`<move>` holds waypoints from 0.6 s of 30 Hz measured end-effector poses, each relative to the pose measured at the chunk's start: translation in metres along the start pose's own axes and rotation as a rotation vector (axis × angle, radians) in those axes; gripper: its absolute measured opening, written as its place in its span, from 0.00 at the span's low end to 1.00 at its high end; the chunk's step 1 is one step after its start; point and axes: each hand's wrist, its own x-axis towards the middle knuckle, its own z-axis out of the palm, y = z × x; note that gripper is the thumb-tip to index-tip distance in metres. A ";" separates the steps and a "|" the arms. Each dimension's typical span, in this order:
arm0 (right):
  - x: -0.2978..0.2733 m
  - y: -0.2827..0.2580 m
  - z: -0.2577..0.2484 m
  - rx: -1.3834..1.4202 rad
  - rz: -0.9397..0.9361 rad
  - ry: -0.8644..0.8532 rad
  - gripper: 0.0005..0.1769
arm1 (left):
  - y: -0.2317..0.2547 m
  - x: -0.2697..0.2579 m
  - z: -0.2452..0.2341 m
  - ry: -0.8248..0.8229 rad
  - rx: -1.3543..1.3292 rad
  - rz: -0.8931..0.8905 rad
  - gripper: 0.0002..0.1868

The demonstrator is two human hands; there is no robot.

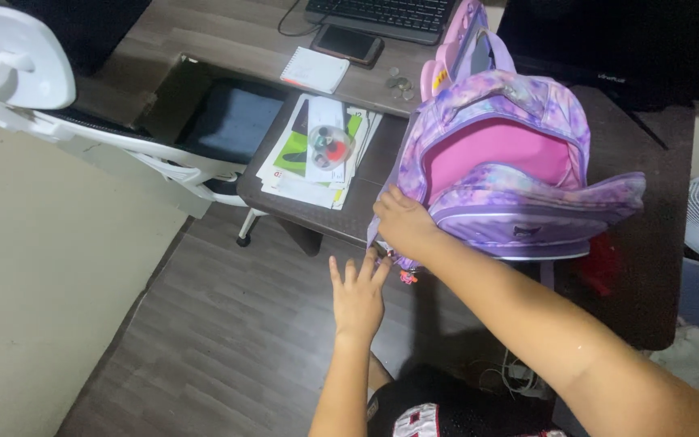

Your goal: Organizing items and cleaning out a backpack at a desk.

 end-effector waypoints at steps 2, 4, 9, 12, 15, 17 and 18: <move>-0.003 0.007 -0.002 0.056 -0.024 0.011 0.09 | 0.000 0.002 -0.003 0.020 -0.018 0.003 0.31; -0.005 0.016 -0.012 0.110 -0.049 0.023 0.08 | -0.001 0.006 -0.006 0.044 -0.035 0.005 0.31; -0.014 0.034 -0.047 0.392 -0.271 0.057 0.09 | -0.001 0.011 -0.007 0.051 -0.111 0.047 0.34; -0.022 0.037 -0.054 0.473 -0.305 0.086 0.13 | 0.004 0.013 -0.013 0.062 -0.229 0.041 0.34; -0.025 0.038 -0.066 0.521 -0.277 0.125 0.10 | 0.004 0.018 -0.014 0.061 -0.268 0.057 0.34; -0.025 0.039 -0.075 0.556 -0.250 0.180 0.08 | 0.004 0.022 -0.023 0.014 -0.298 0.061 0.34; -0.025 0.039 -0.080 0.593 -0.224 0.231 0.07 | 0.003 0.024 -0.027 -0.034 -0.328 0.063 0.33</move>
